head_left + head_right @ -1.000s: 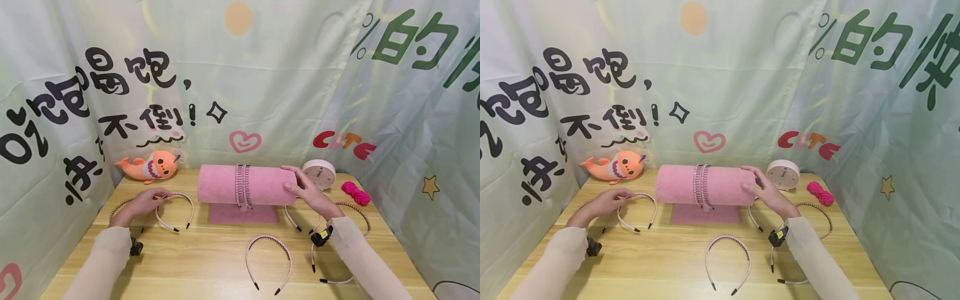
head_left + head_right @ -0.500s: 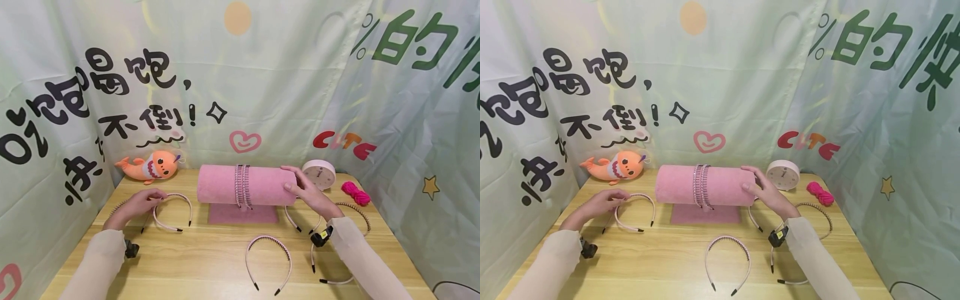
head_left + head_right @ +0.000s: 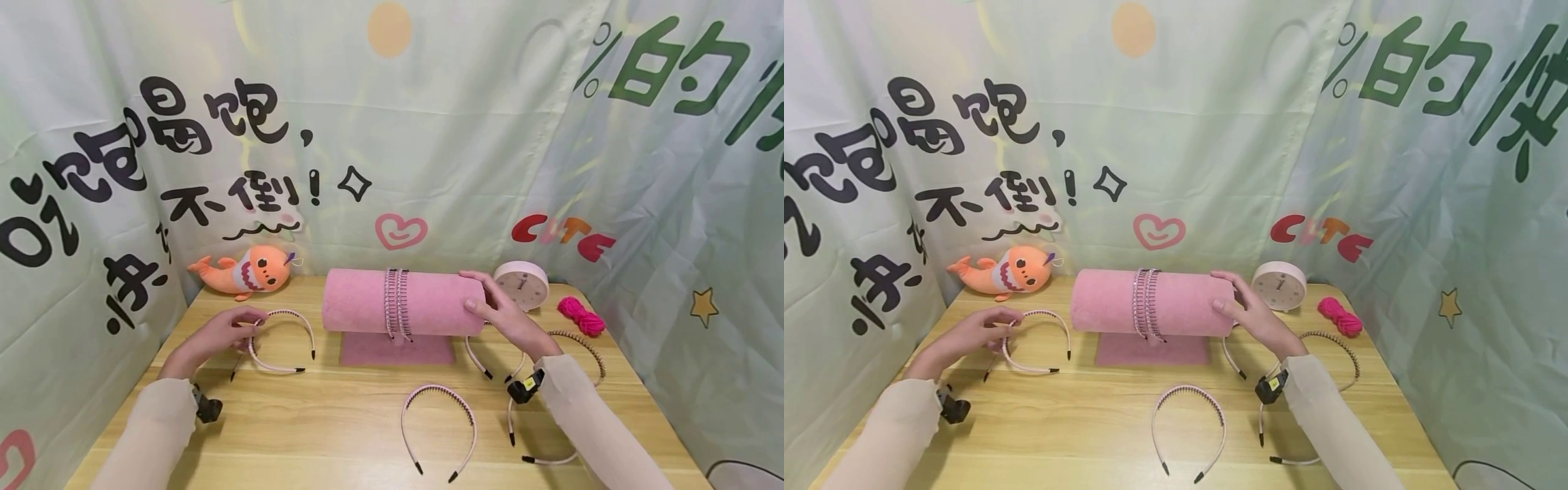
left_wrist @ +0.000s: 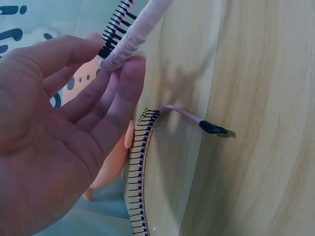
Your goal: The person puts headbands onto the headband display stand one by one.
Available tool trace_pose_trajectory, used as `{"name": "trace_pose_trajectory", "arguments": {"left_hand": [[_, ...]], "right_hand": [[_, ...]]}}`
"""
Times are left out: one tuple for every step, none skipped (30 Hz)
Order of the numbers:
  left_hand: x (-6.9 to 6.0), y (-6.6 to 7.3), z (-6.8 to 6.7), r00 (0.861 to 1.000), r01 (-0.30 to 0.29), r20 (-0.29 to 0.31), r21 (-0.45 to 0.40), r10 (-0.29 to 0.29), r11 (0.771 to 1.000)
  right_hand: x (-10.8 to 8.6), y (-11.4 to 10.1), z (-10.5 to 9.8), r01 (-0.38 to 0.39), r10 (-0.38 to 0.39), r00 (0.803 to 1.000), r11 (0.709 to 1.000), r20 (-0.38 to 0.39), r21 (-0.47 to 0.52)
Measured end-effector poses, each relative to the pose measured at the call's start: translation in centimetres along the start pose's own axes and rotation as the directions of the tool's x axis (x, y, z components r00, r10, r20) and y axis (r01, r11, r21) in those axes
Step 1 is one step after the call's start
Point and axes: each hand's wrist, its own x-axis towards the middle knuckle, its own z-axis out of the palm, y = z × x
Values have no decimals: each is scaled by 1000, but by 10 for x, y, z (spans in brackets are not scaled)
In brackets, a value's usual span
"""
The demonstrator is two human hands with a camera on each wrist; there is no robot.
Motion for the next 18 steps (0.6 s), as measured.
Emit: {"name": "trace_pose_trajectory", "arguments": {"left_hand": [[0,-1,-1,1000,-3,1,-7,3,1000],[-1,-2,-1,1000,-5,3,-17,5,1000],[-1,-2,-1,1000,-5,1,-30,5,1000],[-2,-3,-2,1000,-11,3,-38,11,999],[-2,-3,-2,1000,-17,5,-48,17,999],[-3,-3,-2,1000,-21,8,-58,22,998],[-4,-4,-3,1000,-22,9,-68,23,997],[-4,-4,-3,1000,-22,13,-81,23,996],[-5,-4,-3,1000,-22,18,-91,24,996],[-5,-5,-3,999,-21,25,-102,24,995],[-5,-5,-4,999,-14,32,-114,17,993],[-6,-6,-4,999,-10,38,-121,15,993],[-6,-6,-4,999,-7,44,-127,12,992],[-6,-7,-4,999,-3,49,-133,9,991],[-5,-7,-4,999,3,49,-137,3,991],[-5,-8,-4,999,9,45,-140,-3,990],[-5,-8,-4,999,13,36,-134,-8,991],[-5,-8,-4,1000,13,26,-124,-10,992]], "right_hand": [[0,0,0,-1,1,1000,1000,0,-1],[0,0,0,-1,1,1000,1000,-1,-1],[0,0,0,-2,2,1000,1000,-1,0],[0,0,0,-3,3,1000,1000,-1,0],[0,1,0,-3,3,1000,1000,-1,1],[0,1,0,-4,4,1000,1000,-1,2],[0,1,0,-5,5,1000,1000,0,2],[0,1,0,-7,7,1000,1000,0,2],[0,1,0,-9,9,1000,1000,1,3],[0,1,0,-10,10,1000,1000,1,3],[0,1,0,-11,11,1000,1000,2,4],[0,1,0,-12,12,1000,1000,2,4],[0,0,0,-12,12,1000,1000,2,4],[0,1,0,-12,12,1000,1000,2,4],[0,1,0,-13,13,1000,1000,2,3],[0,1,0,-14,14,1000,1000,2,4],[0,1,0,-16,16,1000,1000,1,4],[0,1,0,-14,14,1000,1000,1,3]]}}
